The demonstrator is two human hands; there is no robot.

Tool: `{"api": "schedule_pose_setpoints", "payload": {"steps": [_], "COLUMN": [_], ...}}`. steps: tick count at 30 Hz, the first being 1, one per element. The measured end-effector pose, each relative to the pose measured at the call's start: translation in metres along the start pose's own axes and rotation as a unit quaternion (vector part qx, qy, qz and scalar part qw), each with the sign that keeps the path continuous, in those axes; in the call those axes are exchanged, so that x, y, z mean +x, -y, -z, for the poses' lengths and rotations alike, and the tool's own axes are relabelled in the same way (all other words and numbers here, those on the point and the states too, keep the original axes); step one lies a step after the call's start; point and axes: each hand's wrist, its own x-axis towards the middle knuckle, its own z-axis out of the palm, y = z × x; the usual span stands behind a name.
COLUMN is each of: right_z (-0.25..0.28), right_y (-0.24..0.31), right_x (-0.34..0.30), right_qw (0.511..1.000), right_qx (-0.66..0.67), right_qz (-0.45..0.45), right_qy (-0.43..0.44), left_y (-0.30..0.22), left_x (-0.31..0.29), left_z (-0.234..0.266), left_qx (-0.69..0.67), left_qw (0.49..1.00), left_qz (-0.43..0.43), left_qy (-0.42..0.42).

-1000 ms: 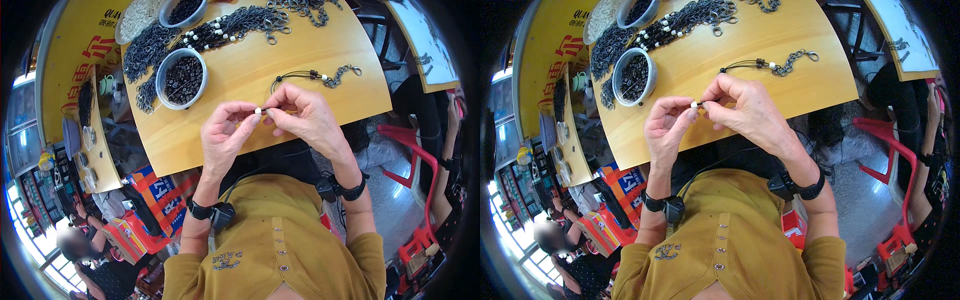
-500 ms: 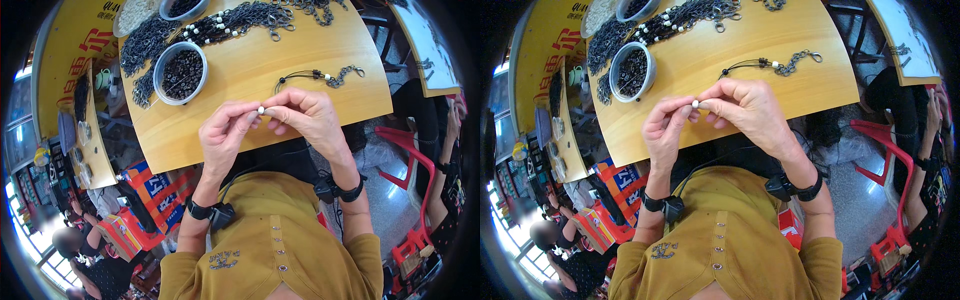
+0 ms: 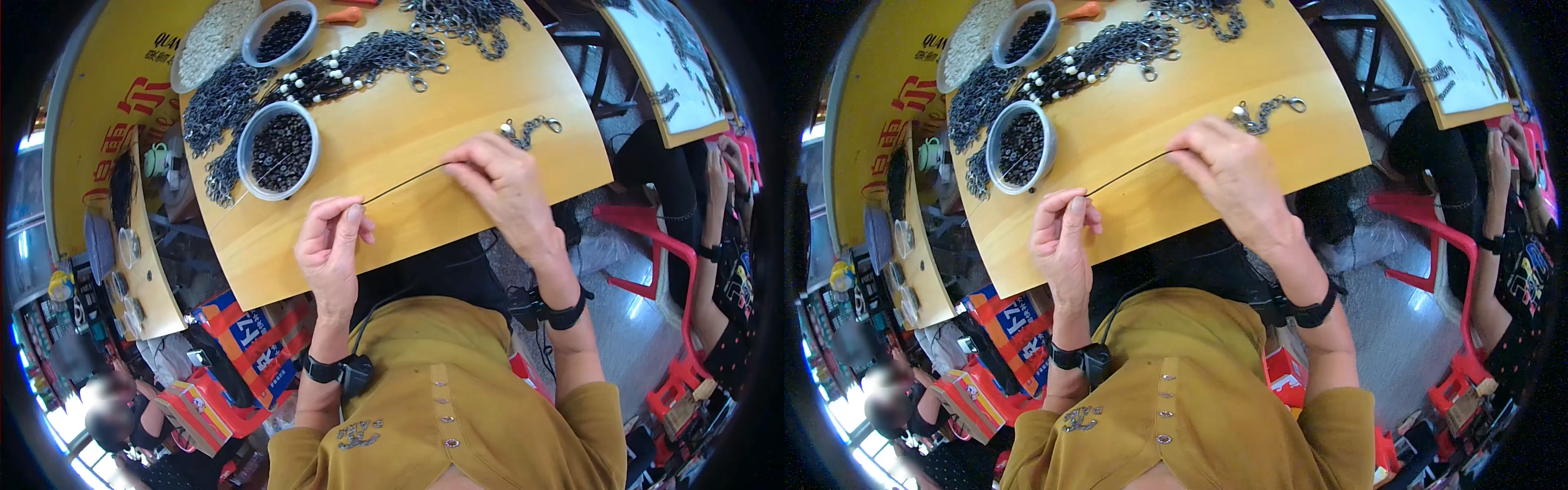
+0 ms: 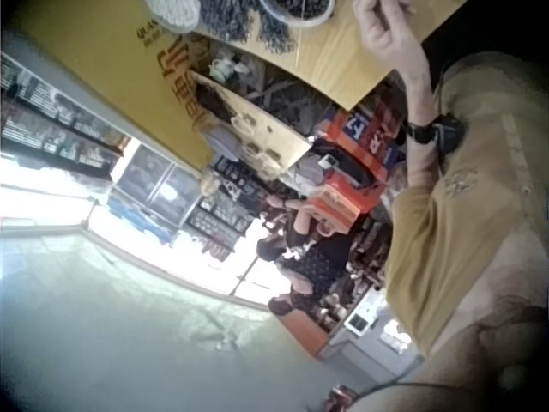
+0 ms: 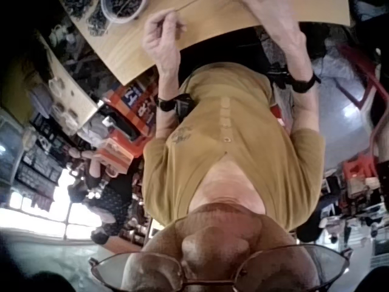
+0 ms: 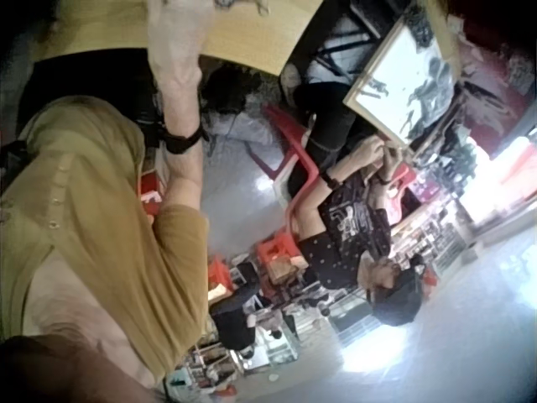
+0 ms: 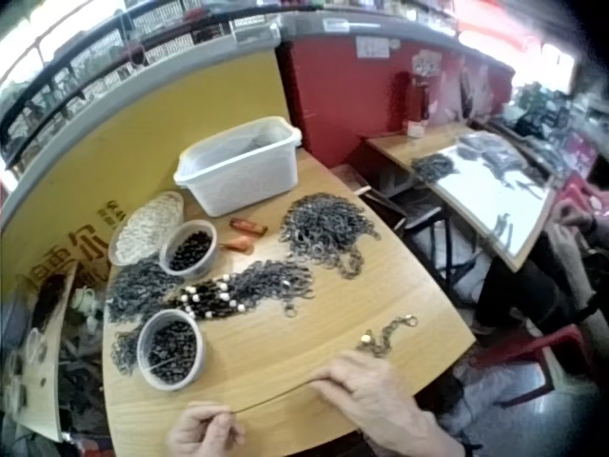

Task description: Assembling a beaded strap by threading black and white beads onto a cord and attaching metal components.

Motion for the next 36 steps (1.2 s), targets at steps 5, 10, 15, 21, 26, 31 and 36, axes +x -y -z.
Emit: {"api": "schedule_pose_setpoints", "payload": {"steps": [5, 10, 15, 21, 26, 31, 36], "right_z": [-0.011, -0.032, -0.052, -0.099, -0.124, -0.112, -0.091], "right_y": [0.03, 0.047, 0.084, 0.081, 0.073, 0.073, 0.088], "right_x": [0.004, 0.025, 0.058, 0.099, 0.113, 0.118, 0.112], "right_qw": [0.998, 1.0, 0.984, 0.942, 0.905, 0.934, 0.98], "right_qx": [-0.054, 0.0, -0.07, -0.21, -0.264, -0.201, 0.014], "right_qz": [-0.034, 0.023, 0.16, 0.248, 0.309, 0.27, 0.08], "right_qy": [-0.023, 0.021, 0.03, 0.08, 0.127, 0.122, 0.18], "left_y": [0.005, 0.005, 0.016, 0.019, 0.024, 0.025, 0.018], "left_x": [-0.001, 0.005, -0.002, -0.003, -0.001, 0.005, 0.006], "left_z": [0.001, -0.007, -0.009, -0.019, -0.011, -0.019, -0.015], "left_qx": [-0.019, -0.206, -0.254, -0.265, -0.15, -0.219, -0.186], "left_qw": [0.999, 0.976, 0.962, 0.959, 0.969, 0.963, 0.971], "left_qz": [0.047, 0.058, 0.09, 0.087, 0.157, 0.132, 0.117], "left_qy": [0.007, 0.033, 0.047, 0.054, 0.121, 0.089, 0.099]}}
